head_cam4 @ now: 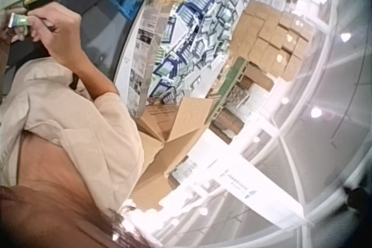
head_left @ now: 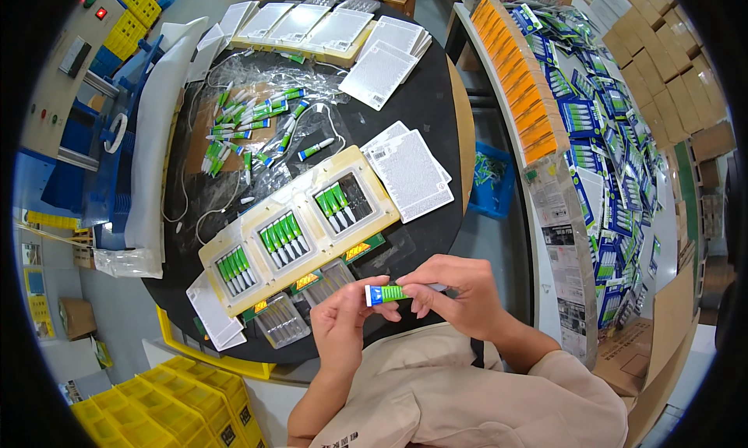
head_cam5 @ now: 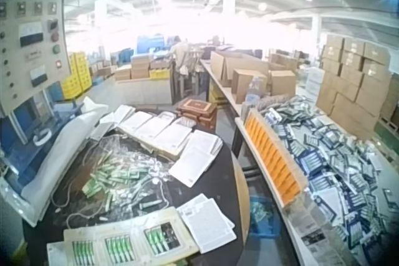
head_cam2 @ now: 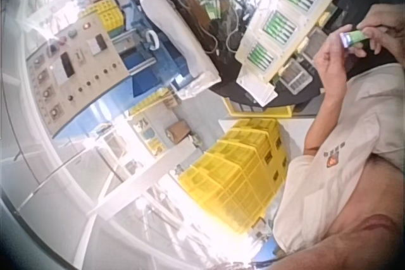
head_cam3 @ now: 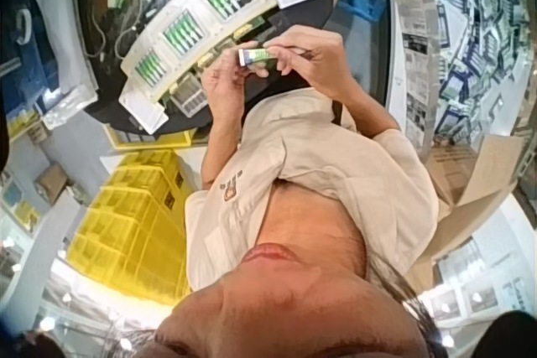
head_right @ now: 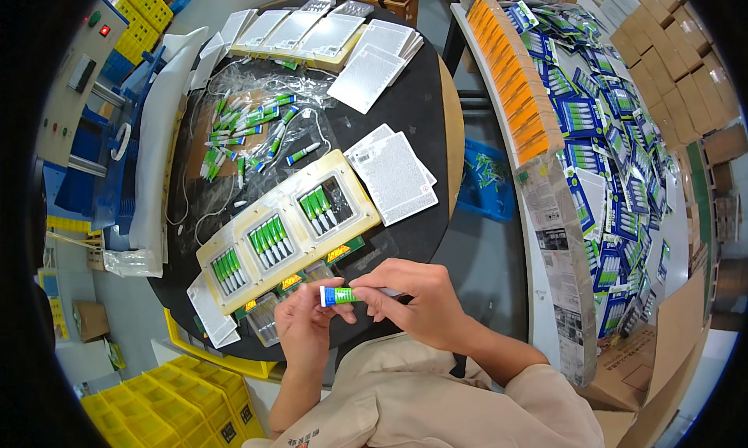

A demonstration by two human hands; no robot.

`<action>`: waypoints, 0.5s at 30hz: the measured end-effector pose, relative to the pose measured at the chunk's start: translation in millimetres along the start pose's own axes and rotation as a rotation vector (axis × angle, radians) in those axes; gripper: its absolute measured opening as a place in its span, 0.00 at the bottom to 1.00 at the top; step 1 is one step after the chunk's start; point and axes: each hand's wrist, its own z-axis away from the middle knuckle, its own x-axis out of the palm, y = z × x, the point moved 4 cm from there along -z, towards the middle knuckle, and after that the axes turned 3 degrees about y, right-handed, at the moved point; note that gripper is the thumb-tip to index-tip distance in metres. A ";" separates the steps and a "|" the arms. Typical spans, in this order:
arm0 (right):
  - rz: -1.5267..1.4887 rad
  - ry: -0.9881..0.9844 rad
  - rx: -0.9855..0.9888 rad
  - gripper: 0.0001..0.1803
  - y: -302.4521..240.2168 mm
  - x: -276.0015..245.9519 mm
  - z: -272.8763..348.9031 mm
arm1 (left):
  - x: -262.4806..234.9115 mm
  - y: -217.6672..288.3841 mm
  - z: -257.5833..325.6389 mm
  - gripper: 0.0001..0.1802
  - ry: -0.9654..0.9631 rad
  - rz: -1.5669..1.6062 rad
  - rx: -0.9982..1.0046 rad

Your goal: The person assembles small glue tubes into plastic blister packs, places them into cardboard backing cards, and stacks the completed packages on a nearby table. The person repeatedly picks up glue tubes, arranges them in trays, closes the packaging, and transfers finished units to a growing pile.

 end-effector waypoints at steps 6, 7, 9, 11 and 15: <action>-0.044 -0.010 0.017 0.08 0.6 -2.7 0.4 | 3.9 6.4 3.0 0.29 -0.017 0.042 -0.008; -0.050 -0.008 0.015 0.08 0.4 -3.0 0.5 | 4.5 6.9 3.1 0.29 -0.018 0.044 -0.006; -0.055 -0.008 0.003 0.08 -0.4 -3.6 0.6 | 5.8 7.9 3.0 0.28 -0.018 0.040 -0.005; -0.060 -0.007 0.000 0.08 -0.8 -4.1 0.7 | 7.4 9.5 2.8 0.28 -0.015 0.036 0.005; -0.091 0.015 0.022 0.08 1.1 -4.9 1.1 | 10.6 9.0 2.7 0.30 0.070 -0.028 -0.011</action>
